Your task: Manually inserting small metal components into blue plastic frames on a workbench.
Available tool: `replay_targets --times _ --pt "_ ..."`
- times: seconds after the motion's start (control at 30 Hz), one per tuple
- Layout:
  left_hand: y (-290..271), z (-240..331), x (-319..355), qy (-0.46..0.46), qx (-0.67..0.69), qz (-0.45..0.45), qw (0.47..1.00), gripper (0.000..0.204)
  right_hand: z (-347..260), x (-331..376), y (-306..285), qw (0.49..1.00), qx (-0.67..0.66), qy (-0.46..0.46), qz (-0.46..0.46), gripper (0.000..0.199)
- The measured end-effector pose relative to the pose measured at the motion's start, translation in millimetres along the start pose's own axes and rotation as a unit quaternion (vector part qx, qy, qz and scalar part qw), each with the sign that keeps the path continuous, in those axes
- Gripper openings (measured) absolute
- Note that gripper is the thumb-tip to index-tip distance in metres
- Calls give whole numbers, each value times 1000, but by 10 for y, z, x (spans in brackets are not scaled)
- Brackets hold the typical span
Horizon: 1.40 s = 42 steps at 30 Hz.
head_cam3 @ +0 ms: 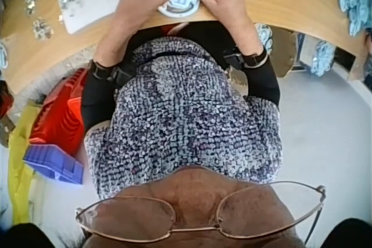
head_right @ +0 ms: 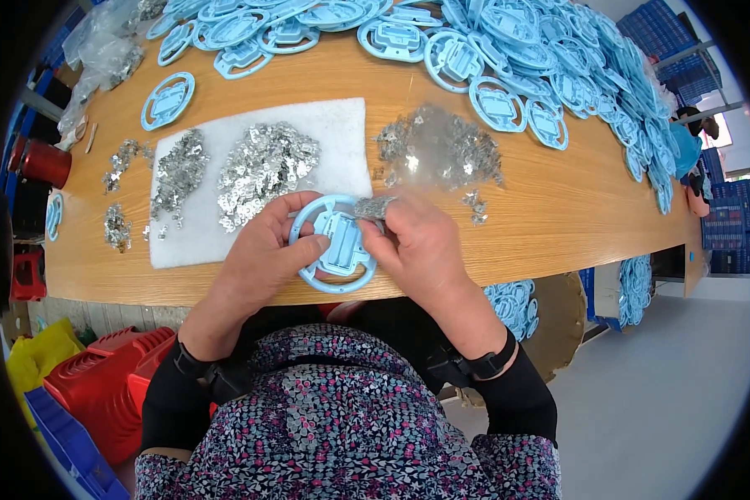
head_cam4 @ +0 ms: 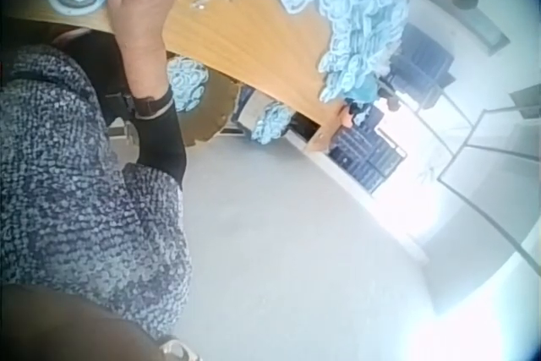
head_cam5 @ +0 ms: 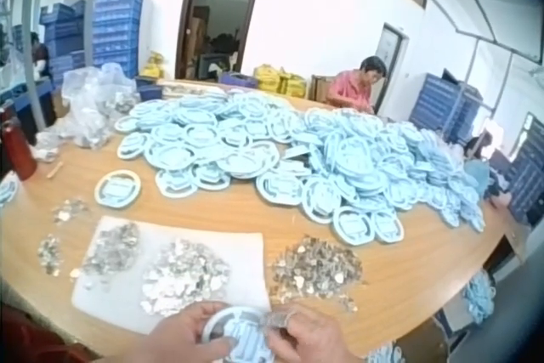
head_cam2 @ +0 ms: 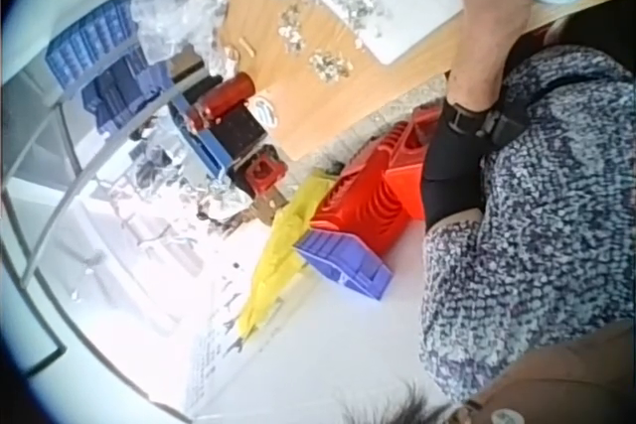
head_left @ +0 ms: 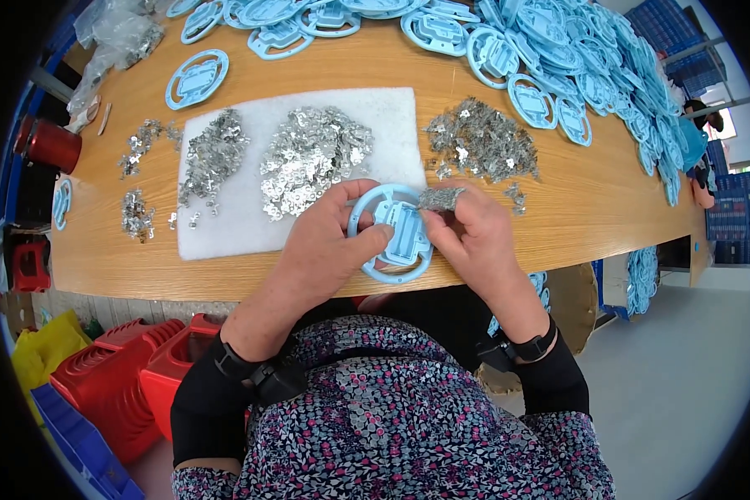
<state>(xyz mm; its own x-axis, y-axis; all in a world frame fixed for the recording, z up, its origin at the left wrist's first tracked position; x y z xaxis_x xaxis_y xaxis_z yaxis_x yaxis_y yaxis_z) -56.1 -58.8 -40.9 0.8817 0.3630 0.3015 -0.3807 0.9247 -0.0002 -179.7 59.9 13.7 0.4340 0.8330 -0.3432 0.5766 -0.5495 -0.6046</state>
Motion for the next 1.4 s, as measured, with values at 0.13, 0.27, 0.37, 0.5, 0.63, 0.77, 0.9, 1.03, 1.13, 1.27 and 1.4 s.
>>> replay_targets --times 0.13,0.27,0.37,0.5,0.63,0.77,0.9,1.03,1.13,1.27,1.4 --pt "-13 -8 0 -7 -7 3 1000 50 -119 -14 14 998 57 -2 -25 16" --pt "-15 -12 -5 3 -6 0 1000 51 -307 10 -16 994 84 -61 -33 16" --pt "-22 6 -12 5 -18 -2 1000 52 -322 41 -59 995 65 -47 -64 15" --pt "-41 -33 -10 7 6 24 1000 56 -216 50 -141 993 54 51 -88 18" --pt "-55 -19 -6 10 -14 25 1000 55 -172 83 -119 979 126 75 -139 22" --pt "-46 3 -11 6 -29 7 1000 54 -185 89 -91 969 167 102 -150 24" --pt "-30 6 -11 10 -40 -5 999 52 -237 65 -89 972 173 69 -146 23" --pt "-16 15 -21 15 -31 -8 999 52 -258 29 -89 965 195 72 -161 21" --pt "-23 14 -21 15 -35 -10 999 51 -330 -34 -98 964 211 34 -157 17" --pt "-24 47 -6 21 -32 -7 999 51 -406 -137 -87 945 250 33 -207 15" --pt "1 58 -15 17 -49 -20 998 51 -449 -202 -70 936 270 12 -225 16"
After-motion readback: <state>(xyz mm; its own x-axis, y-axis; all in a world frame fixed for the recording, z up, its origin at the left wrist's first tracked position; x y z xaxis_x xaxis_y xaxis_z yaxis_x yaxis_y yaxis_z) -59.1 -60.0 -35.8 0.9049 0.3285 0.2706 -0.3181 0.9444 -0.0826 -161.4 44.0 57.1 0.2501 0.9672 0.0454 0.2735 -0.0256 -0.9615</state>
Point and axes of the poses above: each hand's wrist, its own x-axis away from the middle knuckle, its own y-axis out of the palm, z = x × y, the point moved 8 cm from there along -x, towards the middle knuckle, and after that the axes turned 10 degrees about -x, right-handed, at the moved point
